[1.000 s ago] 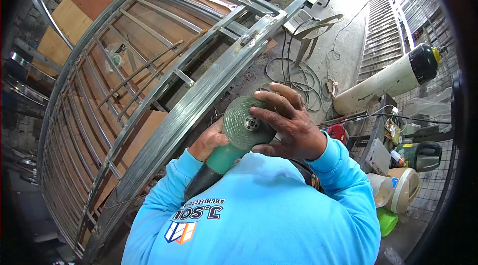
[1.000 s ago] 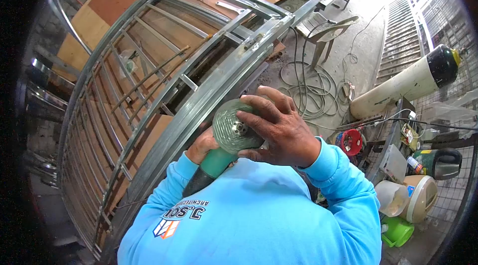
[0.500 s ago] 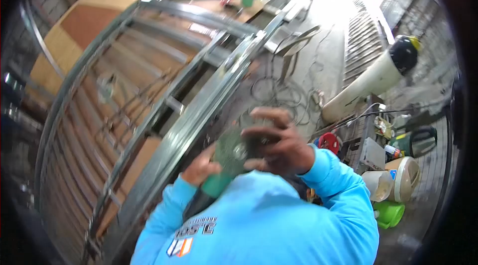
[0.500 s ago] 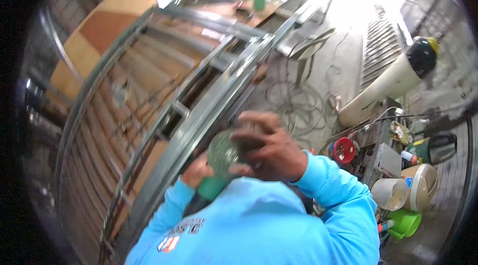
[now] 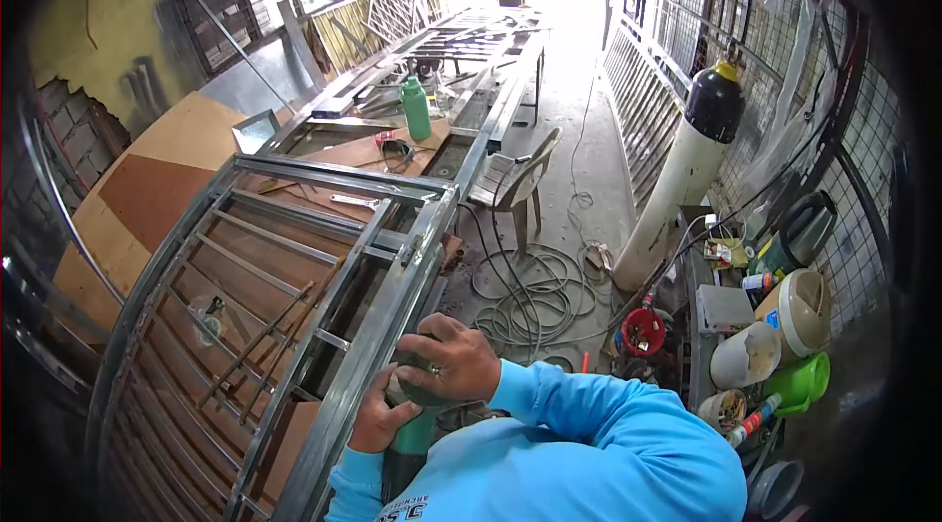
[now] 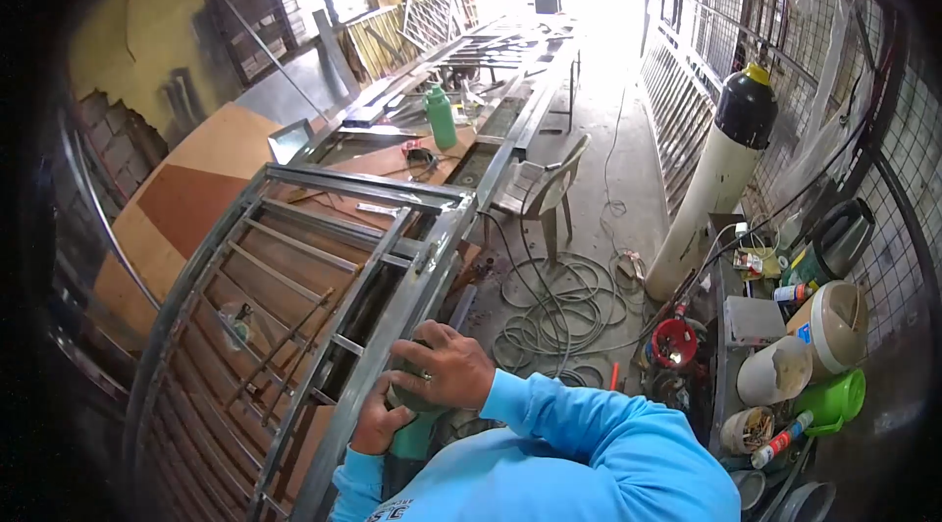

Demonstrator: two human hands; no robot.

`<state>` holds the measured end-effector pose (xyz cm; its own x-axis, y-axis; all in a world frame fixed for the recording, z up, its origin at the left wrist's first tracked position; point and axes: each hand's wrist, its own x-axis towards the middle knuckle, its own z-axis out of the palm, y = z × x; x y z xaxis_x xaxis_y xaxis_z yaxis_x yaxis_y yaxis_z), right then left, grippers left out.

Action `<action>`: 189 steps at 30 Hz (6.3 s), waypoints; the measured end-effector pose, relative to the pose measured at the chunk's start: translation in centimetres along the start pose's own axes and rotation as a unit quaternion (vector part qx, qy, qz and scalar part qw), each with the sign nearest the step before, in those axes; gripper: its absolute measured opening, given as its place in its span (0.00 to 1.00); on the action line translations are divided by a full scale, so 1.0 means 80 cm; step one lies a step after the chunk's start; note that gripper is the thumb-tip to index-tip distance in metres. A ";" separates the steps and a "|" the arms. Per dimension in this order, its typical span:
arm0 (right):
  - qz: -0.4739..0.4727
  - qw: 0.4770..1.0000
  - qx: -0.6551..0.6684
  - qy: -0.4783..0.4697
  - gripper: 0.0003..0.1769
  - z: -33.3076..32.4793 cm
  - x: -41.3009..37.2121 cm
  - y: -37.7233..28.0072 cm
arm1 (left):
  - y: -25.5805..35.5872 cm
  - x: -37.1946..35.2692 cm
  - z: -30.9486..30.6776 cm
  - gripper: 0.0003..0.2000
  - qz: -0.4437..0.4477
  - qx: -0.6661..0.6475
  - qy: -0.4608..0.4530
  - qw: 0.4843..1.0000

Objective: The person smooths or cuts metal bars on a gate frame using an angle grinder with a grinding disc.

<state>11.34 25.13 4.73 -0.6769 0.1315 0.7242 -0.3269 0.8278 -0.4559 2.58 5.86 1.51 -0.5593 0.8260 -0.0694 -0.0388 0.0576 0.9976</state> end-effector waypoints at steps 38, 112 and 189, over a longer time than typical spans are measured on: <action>0.150 0.917 0.233 -0.287 0.46 0.100 -0.123 0.048 | 0.138 -0.048 -0.152 0.28 0.454 -0.459 0.100 0.758; 0.384 0.902 -0.121 -0.157 0.13 -0.036 -0.197 0.267 | 0.131 -0.182 -0.161 0.33 0.443 -0.269 0.191 0.834; 0.245 0.949 -0.150 -0.133 0.23 0.147 0.202 0.851 | 0.194 0.175 -0.049 0.31 0.203 -0.117 0.522 0.820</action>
<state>-29.62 77.20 -20.65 -0.8550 0.4313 0.2881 0.2452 0.8256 -0.5082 -9.12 16.08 16.01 -0.9650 -0.1871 0.1838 0.2360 -0.3138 0.9197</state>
